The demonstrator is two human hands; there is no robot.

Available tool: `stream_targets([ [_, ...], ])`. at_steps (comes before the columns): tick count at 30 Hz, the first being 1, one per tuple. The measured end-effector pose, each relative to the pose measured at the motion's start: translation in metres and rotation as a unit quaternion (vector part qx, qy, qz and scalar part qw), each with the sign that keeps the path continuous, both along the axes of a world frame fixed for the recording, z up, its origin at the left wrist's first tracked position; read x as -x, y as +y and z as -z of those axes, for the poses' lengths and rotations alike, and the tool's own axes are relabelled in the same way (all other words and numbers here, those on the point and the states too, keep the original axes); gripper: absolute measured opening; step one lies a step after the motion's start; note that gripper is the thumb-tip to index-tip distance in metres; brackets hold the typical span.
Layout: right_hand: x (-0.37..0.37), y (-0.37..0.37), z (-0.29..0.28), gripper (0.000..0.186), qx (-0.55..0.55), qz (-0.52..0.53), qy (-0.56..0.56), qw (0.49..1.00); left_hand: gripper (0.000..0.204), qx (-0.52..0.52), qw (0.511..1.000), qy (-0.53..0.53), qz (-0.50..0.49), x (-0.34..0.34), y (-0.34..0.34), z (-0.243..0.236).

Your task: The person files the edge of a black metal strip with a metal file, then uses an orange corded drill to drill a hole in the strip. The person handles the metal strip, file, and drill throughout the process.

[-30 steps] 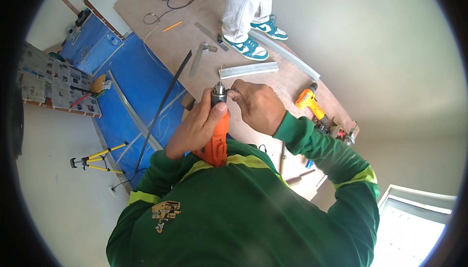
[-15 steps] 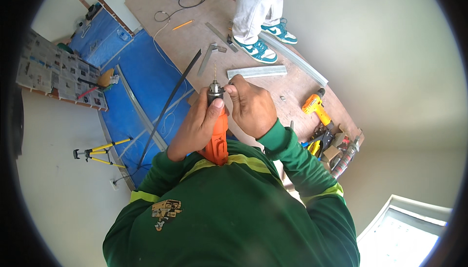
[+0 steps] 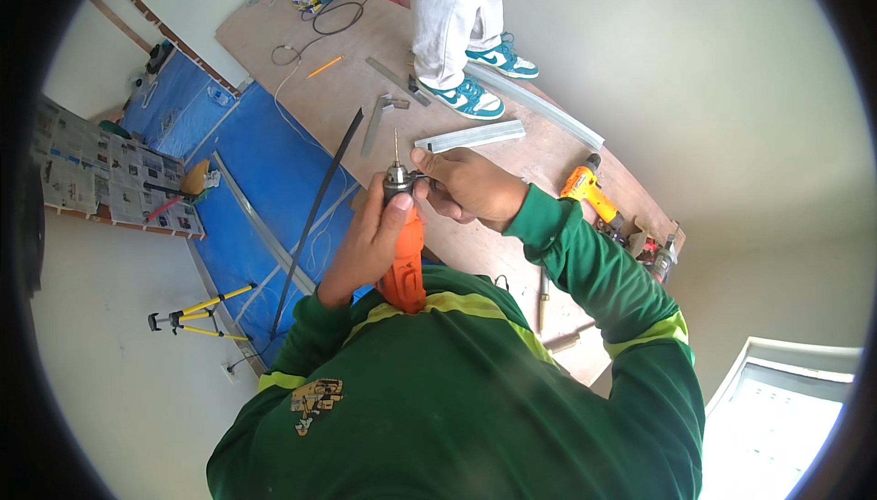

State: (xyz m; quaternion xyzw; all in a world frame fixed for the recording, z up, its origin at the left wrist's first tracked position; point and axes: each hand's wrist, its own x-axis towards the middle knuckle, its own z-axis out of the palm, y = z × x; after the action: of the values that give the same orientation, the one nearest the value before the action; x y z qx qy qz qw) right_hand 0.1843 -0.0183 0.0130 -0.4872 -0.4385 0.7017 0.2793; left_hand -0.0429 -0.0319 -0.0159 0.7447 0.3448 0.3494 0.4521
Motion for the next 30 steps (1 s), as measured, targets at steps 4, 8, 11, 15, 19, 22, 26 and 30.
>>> stream_targets([
  [4,-0.002,0.0,0.001,0.072,-0.114,-0.052,-0.1,0.987,0.045,0.185,0.973,-0.121,0.067,0.009,0.013,0.013],
  [8,-0.004,-0.015,0.005,0.073,-0.52,0.026,-0.434,0.735,0.048,0.26,0.948,-0.17,0.064,0.019,0.02,0.028],
  [11,-0.002,-0.01,0.008,0.055,-0.677,-0.067,-0.531,0.504,0.05,0.297,0.915,-0.247,0.116,0.021,0.026,0.035],
  [15,0.001,0.017,0.01,0.022,-0.788,-0.106,-0.449,0.408,0.049,0.319,0.904,-0.235,0.161,0.021,0.028,0.037],
  [19,0.008,0.02,0.018,0.021,-0.774,-0.109,-0.435,0.447,0.051,0.329,0.891,-0.271,0.154,0.021,0.023,0.032],
  [22,0.029,0.022,0.027,0.023,-0.752,-0.009,-0.331,0.57,0.053,0.287,0.916,-0.248,0.131,0.022,0.019,0.025],
  [26,0.069,-0.004,0.037,0.037,-0.473,0.084,-0.161,0.862,0.053,0.2,0.966,-0.162,0.024,0.03,0.008,0.01],
  [30,0.091,-0.017,0.035,0.036,-0.391,0.158,-0.158,0.893,0.046,0.075,0.993,-0.053,-0.072,0.032,-0.004,-0.001],
])
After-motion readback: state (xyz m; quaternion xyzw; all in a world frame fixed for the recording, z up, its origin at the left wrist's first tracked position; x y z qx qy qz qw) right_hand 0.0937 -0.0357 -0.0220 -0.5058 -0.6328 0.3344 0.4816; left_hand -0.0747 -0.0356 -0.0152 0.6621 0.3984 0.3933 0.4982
